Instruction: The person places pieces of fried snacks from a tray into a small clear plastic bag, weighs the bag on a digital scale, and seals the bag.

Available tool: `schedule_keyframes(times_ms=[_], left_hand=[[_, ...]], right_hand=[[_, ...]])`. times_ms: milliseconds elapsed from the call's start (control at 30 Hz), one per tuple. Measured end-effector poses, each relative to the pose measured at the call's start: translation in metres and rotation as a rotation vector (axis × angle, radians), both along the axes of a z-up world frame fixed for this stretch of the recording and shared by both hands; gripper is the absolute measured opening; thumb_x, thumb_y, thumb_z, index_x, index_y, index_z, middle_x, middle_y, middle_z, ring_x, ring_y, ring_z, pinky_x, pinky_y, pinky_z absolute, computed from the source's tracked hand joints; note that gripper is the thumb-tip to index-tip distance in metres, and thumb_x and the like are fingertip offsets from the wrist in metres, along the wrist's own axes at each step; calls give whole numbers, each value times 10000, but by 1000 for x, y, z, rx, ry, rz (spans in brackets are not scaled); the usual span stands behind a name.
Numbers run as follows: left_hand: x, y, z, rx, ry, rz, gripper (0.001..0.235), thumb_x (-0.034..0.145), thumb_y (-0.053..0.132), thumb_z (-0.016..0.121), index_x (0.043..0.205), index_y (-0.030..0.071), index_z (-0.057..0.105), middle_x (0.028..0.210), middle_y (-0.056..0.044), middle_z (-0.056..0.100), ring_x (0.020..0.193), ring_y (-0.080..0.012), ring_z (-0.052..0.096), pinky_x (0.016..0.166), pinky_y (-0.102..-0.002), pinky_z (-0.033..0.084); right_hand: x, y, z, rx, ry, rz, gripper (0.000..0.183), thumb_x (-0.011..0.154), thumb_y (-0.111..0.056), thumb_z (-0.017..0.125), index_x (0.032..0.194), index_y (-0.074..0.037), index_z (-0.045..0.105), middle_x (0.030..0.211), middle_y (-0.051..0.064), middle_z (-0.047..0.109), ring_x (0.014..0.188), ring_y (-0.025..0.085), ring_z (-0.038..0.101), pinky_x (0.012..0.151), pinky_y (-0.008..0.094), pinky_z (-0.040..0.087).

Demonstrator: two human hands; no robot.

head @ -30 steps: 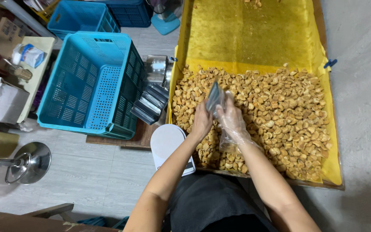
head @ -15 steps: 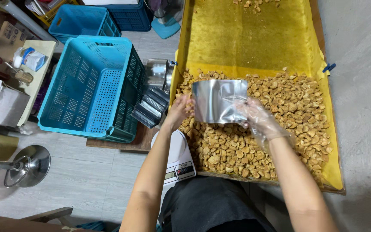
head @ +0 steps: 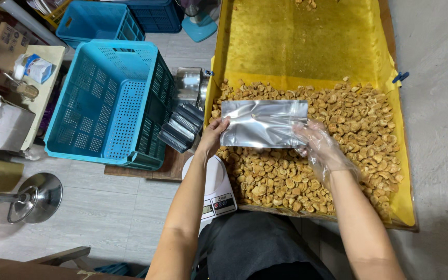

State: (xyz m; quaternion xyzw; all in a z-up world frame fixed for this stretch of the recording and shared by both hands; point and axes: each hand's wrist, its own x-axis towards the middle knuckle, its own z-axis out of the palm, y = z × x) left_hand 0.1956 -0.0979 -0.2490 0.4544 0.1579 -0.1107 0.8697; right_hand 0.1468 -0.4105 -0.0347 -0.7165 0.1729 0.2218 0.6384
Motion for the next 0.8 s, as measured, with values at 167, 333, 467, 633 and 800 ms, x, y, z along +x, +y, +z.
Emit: schedule_keyframes(times_ms=[167, 333, 467, 633, 800], left_hand=[[3, -7, -20, 375, -60, -63, 212, 903, 157, 803, 950, -13, 686, 899, -129, 716, 766, -183, 643, 701, -278, 514], [0, -32, 4, 742, -126, 30, 216, 915, 204, 807, 944, -5, 762, 932, -88, 666, 813, -149, 592, 714, -257, 466], [1, -37, 29, 781, 32, -59, 258, 927, 257, 736, 1121, 92, 700, 957, -29, 713, 858, -121, 651, 770, -225, 494], [12, -33, -3, -55, 95, 59, 260, 877, 155, 704, 1119, 90, 635, 979, -58, 708, 854, -160, 678, 785, -318, 581], [8, -26, -33, -92, 121, -101, 211, 975, 210, 691, 1065, 23, 651, 951, -46, 697, 815, -157, 636, 784, -302, 551]], right_hand=[[-7, -4, -10, -37, 24, -77, 774, 776, -391, 757, 1418, -140, 406, 1438, 144, 480, 1369, 304, 436, 1132, 458, 351], [4, -1, -32, 163, -249, 78, 404, 923, -295, 700, 1160, 30, 659, 1173, 175, 725, 1069, 237, 691, 994, 380, 508], [7, 8, -32, -188, -219, 127, 309, 960, -235, 604, 1194, -56, 699, 757, 104, 671, 495, 146, 547, 385, 283, 464], [7, 14, -4, -163, -274, 98, 364, 943, -212, 597, 1289, -119, 659, 682, 79, 617, 455, 108, 493, 349, 241, 423], [12, 10, 20, -207, -218, 169, 245, 945, -225, 606, 1088, -53, 703, 822, 8, 709, 588, 74, 573, 402, 231, 456]])
